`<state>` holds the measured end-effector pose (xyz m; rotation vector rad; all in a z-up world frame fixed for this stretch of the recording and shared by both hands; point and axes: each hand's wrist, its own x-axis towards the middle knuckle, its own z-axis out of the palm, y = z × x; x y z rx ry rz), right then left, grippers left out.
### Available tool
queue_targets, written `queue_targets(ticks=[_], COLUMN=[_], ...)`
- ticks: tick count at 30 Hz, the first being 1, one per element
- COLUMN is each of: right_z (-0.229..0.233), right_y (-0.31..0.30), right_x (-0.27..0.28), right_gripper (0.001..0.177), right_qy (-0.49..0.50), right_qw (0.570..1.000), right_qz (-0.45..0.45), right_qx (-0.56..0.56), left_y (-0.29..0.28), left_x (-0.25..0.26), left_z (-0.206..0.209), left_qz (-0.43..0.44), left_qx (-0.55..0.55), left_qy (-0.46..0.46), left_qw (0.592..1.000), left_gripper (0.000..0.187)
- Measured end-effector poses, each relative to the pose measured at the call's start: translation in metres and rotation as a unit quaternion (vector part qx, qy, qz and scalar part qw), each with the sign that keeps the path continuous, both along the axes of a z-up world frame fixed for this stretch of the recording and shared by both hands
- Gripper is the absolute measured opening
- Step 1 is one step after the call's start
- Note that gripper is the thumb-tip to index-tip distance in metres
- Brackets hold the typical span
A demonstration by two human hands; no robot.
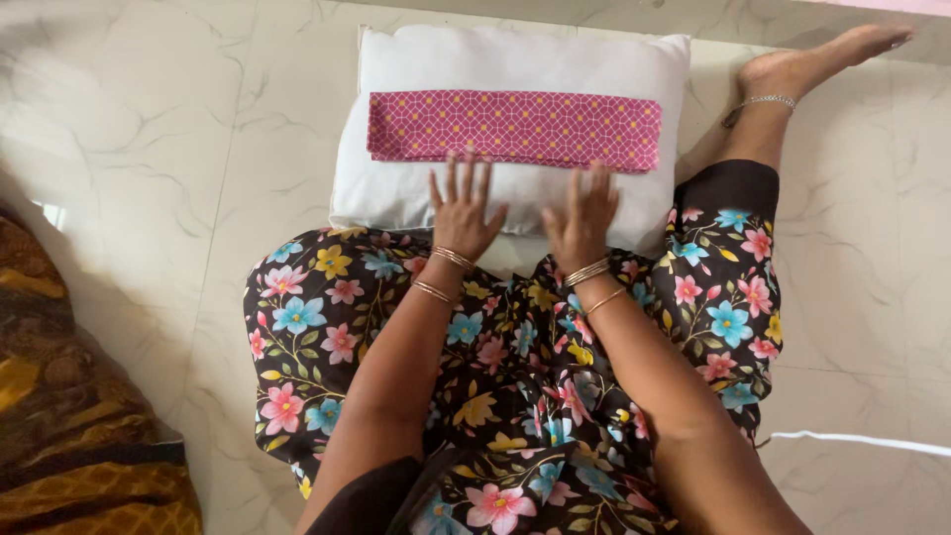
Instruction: The person places a pink patterned fabric strip on a white pillow, smooths it, and then removes a green checkered pillowcase from another pillow. They then smooth the white pillow.
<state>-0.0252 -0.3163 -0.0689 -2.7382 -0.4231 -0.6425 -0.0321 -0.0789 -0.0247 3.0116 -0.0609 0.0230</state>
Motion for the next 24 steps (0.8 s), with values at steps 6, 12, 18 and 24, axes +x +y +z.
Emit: queue_targets(ticks=[6,12,18,24], right_z=[0.018,-0.001,-0.031,-0.013], right_y=[0.015,-0.058,-0.086,-0.045], right_x=[0.006,0.031,0.034,0.024], right_gripper=[0.107,0.124,0.123,0.131], right_qy=[0.239,0.352,0.278,0.235], right_qw=[0.955,0.912,0.934,0.958], right_qz=[-0.019,-0.188,-0.200,-0.166], right_qx=[-0.176,-0.096,-0.100,-0.008], left_y=[0.000,0.029,0.078,0.028], left_x=[0.003,0.016,0.041,0.016], left_z=[-0.003,-0.019,-0.065,-0.017], left_qz=[0.033,0.218,0.449,0.300], left_qx=[-0.003,-0.074,-0.186,-0.077], left_qy=[0.134,0.188,0.206,0.116], left_qw=[0.990,0.955,0.849,0.944], left_gripper=[0.081,0.086,0.110,0.092])
